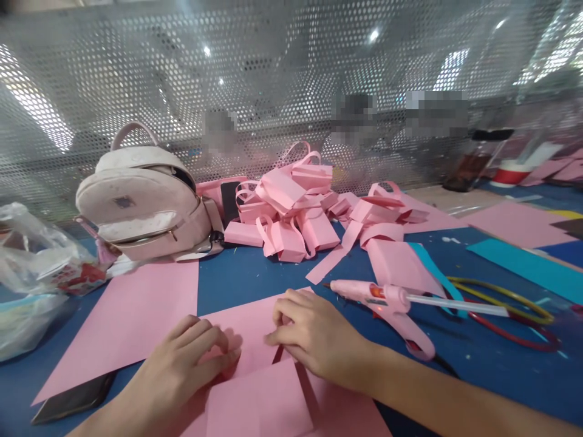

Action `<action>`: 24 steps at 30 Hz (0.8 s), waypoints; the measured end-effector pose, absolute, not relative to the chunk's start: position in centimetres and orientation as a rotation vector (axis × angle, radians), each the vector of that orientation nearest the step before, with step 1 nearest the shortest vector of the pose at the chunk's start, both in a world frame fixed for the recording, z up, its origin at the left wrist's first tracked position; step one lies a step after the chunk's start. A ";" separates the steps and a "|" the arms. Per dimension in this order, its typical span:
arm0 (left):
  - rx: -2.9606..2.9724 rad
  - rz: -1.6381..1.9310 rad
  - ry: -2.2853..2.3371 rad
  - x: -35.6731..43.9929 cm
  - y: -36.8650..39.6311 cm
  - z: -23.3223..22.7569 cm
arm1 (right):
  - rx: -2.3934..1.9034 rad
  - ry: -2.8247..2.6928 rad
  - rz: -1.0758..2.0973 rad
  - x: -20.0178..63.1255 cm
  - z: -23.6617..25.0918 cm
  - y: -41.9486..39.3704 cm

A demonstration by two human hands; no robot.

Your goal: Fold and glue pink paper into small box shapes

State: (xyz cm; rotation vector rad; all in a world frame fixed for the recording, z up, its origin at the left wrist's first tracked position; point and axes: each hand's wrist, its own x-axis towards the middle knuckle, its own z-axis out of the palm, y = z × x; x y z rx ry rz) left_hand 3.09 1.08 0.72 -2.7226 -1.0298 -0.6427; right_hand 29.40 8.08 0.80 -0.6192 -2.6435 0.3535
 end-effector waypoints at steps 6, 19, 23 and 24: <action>-2.803 -0.641 -0.994 3.0 1.6 -0.5 | -0.589 -2.518 0.417 28.6 -0.2 8.0; -2.761 -0.450 -0.896 3.4 1.6 0.5 | -0.393 -2.617 0.229 28.6 -0.5 8.1; -2.764 -0.368 -0.876 3.4 1.5 0.8 | -0.438 -2.658 0.098 28.5 -0.7 7.8; -2.776 -0.348 -0.883 3.3 1.5 1.0 | -0.442 -2.660 0.071 28.5 -0.6 7.8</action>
